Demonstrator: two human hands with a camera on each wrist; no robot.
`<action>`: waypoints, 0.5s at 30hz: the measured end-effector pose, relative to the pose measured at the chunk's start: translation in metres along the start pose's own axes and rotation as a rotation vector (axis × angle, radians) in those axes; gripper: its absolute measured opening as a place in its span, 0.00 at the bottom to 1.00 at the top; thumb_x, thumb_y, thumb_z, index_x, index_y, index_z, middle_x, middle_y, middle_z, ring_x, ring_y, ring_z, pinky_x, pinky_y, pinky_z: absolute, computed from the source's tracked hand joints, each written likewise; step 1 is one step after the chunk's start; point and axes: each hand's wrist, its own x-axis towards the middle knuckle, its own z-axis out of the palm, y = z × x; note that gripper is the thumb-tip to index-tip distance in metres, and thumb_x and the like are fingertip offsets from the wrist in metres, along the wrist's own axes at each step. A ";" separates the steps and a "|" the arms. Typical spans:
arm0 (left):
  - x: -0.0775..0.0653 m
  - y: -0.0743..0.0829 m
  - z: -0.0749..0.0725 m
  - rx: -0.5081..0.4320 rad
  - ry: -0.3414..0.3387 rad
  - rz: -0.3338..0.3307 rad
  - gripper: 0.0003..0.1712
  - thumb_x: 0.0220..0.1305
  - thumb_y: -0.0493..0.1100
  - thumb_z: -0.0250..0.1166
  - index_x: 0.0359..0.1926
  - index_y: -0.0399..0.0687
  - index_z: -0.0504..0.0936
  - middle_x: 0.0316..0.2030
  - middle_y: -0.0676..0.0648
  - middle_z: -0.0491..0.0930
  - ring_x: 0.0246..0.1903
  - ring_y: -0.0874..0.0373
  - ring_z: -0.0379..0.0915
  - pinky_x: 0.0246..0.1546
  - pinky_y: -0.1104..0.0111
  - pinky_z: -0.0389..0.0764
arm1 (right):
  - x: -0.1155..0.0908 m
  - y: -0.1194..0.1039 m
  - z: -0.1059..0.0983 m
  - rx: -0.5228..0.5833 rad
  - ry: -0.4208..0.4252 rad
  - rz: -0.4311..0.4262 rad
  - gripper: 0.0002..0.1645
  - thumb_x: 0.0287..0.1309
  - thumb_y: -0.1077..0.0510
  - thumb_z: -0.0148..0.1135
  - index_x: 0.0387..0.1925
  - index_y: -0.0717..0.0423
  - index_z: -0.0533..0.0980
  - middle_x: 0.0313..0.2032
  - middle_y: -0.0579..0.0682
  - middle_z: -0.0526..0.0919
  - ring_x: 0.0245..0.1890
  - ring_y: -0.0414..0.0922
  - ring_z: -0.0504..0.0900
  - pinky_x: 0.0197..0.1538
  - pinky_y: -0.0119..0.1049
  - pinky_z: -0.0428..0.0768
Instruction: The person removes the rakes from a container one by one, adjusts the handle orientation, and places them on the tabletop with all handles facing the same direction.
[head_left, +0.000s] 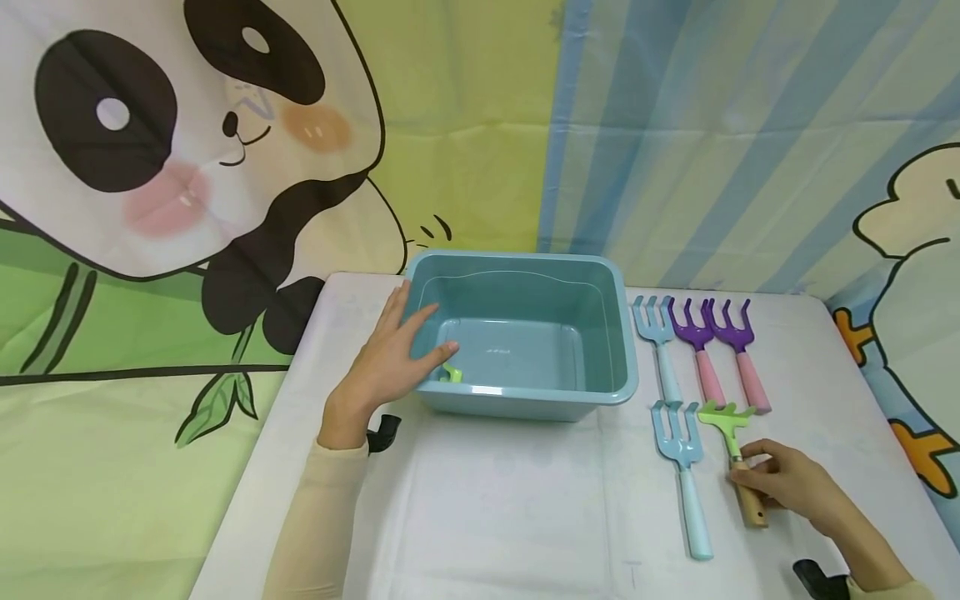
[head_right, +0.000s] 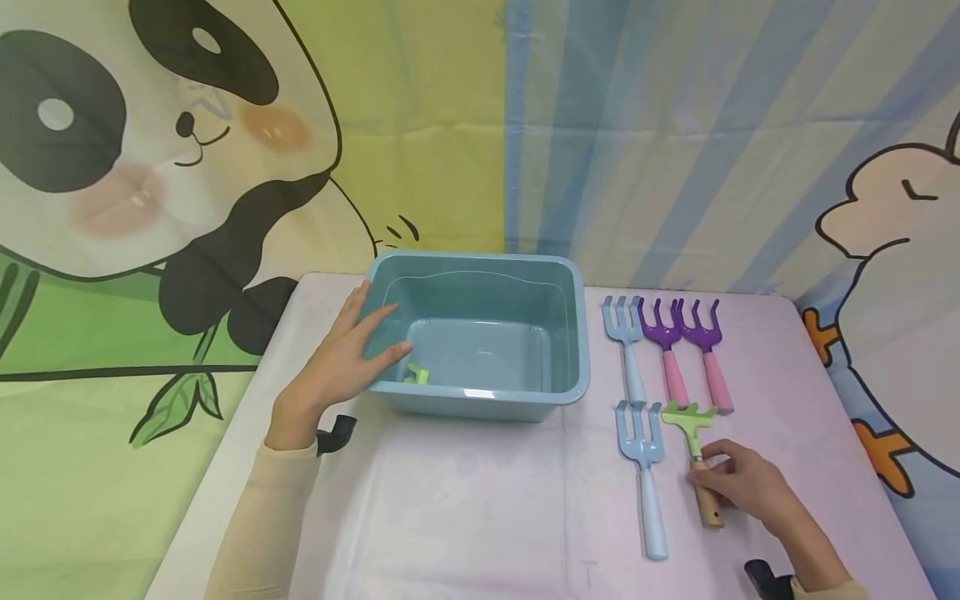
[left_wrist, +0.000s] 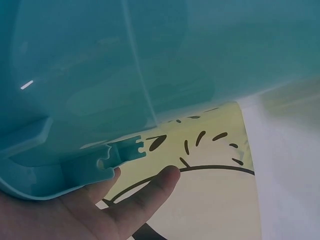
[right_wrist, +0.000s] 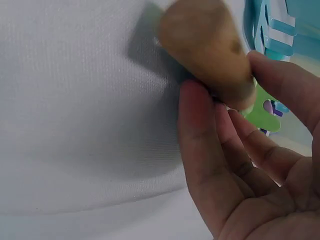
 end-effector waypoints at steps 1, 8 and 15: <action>0.000 0.000 0.000 0.001 0.000 0.000 0.51 0.61 0.80 0.52 0.75 0.57 0.65 0.79 0.53 0.31 0.76 0.60 0.21 0.66 0.41 0.58 | 0.001 0.000 -0.001 -0.009 0.006 -0.002 0.44 0.59 0.43 0.71 0.58 0.75 0.66 0.36 0.54 0.80 0.32 0.47 0.80 0.35 0.42 0.84; 0.000 0.000 0.001 0.006 -0.001 -0.001 0.50 0.61 0.80 0.52 0.75 0.58 0.64 0.79 0.54 0.30 0.76 0.62 0.20 0.66 0.42 0.58 | 0.001 -0.019 -0.017 -0.081 0.070 -0.056 0.42 0.62 0.46 0.70 0.59 0.76 0.65 0.37 0.60 0.80 0.31 0.48 0.82 0.35 0.43 0.85; 0.000 0.000 0.000 0.005 0.000 0.000 0.50 0.61 0.80 0.52 0.75 0.58 0.64 0.79 0.54 0.30 0.76 0.61 0.21 0.66 0.41 0.58 | -0.007 -0.081 -0.043 -0.194 0.186 -0.292 0.35 0.65 0.47 0.67 0.58 0.72 0.70 0.38 0.58 0.81 0.31 0.47 0.83 0.31 0.36 0.84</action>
